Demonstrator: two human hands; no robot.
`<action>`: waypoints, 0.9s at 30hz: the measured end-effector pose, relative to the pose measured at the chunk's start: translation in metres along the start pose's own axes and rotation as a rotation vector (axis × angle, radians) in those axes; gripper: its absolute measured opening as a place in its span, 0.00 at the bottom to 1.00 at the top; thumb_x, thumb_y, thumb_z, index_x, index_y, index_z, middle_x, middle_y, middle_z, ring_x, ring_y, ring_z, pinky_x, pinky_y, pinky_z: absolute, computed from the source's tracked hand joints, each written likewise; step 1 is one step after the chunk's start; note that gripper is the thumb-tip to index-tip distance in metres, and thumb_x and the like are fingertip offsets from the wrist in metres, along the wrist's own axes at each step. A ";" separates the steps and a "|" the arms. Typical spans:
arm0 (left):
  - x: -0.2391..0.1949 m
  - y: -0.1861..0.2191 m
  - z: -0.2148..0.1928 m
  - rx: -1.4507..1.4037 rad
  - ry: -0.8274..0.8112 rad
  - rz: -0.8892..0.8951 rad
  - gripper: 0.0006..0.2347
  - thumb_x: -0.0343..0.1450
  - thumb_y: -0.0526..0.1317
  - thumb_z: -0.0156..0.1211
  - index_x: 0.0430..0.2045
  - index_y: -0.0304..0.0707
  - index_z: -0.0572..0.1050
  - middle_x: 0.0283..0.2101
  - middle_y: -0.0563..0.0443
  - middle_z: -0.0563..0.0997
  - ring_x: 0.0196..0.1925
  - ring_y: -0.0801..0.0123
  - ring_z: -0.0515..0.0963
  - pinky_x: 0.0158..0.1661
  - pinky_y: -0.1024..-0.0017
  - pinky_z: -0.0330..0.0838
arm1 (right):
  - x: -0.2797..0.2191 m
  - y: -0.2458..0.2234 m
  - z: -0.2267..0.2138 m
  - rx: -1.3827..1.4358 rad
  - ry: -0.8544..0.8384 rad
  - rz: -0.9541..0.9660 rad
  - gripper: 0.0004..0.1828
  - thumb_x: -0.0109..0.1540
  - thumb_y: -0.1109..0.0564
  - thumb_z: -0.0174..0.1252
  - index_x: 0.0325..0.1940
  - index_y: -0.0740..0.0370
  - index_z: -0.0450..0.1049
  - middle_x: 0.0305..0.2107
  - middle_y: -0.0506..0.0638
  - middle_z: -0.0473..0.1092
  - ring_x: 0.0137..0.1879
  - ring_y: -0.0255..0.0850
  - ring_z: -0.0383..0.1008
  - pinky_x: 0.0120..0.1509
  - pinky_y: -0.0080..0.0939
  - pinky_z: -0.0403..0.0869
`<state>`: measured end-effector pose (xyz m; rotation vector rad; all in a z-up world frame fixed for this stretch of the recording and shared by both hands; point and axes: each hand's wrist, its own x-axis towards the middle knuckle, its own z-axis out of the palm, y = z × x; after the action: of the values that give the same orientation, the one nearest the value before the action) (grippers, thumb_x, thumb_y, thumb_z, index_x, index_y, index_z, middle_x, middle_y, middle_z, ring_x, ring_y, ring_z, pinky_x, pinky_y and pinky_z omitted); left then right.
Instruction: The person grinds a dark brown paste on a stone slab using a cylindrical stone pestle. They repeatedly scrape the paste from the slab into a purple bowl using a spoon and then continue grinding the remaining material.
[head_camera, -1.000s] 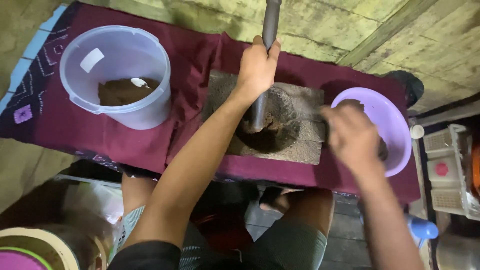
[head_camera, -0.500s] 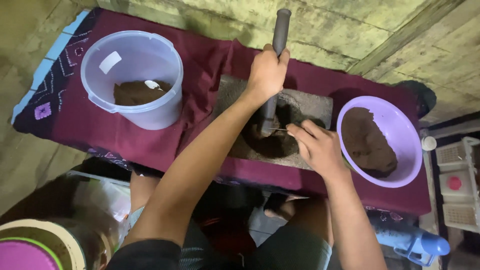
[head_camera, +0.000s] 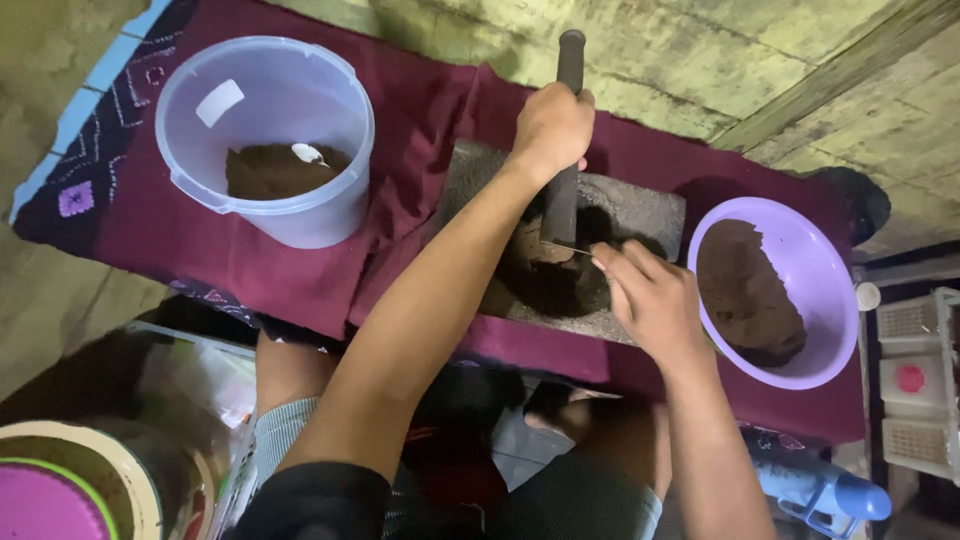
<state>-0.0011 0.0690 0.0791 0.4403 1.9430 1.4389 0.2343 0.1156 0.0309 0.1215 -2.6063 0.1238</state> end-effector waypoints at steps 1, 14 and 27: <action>0.001 0.000 0.000 -0.002 -0.002 -0.006 0.14 0.79 0.43 0.42 0.27 0.34 0.69 0.25 0.47 0.76 0.17 0.61 0.79 0.17 0.68 0.77 | 0.000 -0.001 -0.001 0.003 -0.006 0.002 0.09 0.71 0.66 0.53 0.52 0.60 0.74 0.30 0.48 0.62 0.29 0.41 0.63 0.28 0.40 0.69; 0.006 -0.002 0.006 0.224 -0.002 0.077 0.14 0.77 0.42 0.41 0.32 0.33 0.76 0.27 0.47 0.83 0.19 0.64 0.82 0.22 0.66 0.75 | -0.001 -0.002 -0.005 -0.077 -0.046 0.037 0.11 0.72 0.65 0.50 0.52 0.57 0.76 0.31 0.47 0.63 0.28 0.43 0.63 0.26 0.40 0.66; 0.017 -0.005 0.006 0.220 0.023 0.087 0.17 0.76 0.43 0.41 0.22 0.36 0.75 0.21 0.47 0.81 0.18 0.63 0.79 0.24 0.64 0.71 | 0.002 0.005 -0.006 -0.120 -0.019 0.019 0.14 0.72 0.65 0.49 0.52 0.57 0.80 0.31 0.45 0.65 0.28 0.39 0.64 0.24 0.37 0.65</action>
<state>-0.0090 0.0822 0.0685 0.6177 2.1340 1.2918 0.2349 0.1206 0.0369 0.0560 -2.6263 -0.0271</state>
